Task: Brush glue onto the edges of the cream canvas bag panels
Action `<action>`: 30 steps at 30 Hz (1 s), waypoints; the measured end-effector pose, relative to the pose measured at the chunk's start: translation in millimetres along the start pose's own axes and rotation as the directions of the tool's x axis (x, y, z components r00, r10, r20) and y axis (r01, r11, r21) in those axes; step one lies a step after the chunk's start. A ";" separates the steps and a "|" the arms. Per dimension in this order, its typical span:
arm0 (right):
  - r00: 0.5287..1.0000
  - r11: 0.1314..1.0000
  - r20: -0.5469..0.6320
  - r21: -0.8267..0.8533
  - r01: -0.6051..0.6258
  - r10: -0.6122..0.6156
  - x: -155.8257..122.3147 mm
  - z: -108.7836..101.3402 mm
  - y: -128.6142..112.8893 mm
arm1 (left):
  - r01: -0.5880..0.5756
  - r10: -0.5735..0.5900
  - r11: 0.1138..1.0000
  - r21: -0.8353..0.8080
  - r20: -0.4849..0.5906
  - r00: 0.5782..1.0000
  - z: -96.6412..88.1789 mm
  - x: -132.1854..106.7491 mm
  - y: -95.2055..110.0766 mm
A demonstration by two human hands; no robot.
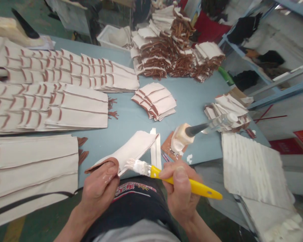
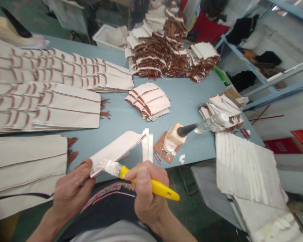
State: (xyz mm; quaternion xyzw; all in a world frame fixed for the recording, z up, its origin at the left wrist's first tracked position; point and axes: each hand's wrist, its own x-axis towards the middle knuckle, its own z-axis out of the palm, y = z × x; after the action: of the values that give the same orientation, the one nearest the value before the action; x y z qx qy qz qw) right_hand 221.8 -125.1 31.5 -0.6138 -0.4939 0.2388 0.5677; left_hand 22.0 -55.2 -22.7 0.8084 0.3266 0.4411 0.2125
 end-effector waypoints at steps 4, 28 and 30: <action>0.981 0.985 0.099 0.041 0.166 -0.169 2.8 9.1 -5.7 | -0.044 0.043 0.999 -0.004 -0.025 0.999 0.9 -2.5 -5.7; 0.971 0.959 -0.056 0.176 -0.220 0.233 49.7 17.5 23.0 | 0.774 -0.726 0.535 -0.337 0.285 0.626 -11.8 35.3 -8.3; 0.980 0.958 -0.028 0.218 -0.185 0.196 58.6 17.1 25.1 | 0.820 -0.759 0.411 -0.398 0.349 0.550 -16.3 43.6 -11.3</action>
State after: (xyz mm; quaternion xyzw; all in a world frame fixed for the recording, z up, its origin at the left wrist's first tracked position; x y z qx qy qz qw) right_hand 239.0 -62.5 19.7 -0.5994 -0.3897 0.3290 0.6169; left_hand 21.6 -15.3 3.6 0.4916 0.5235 0.3118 0.6222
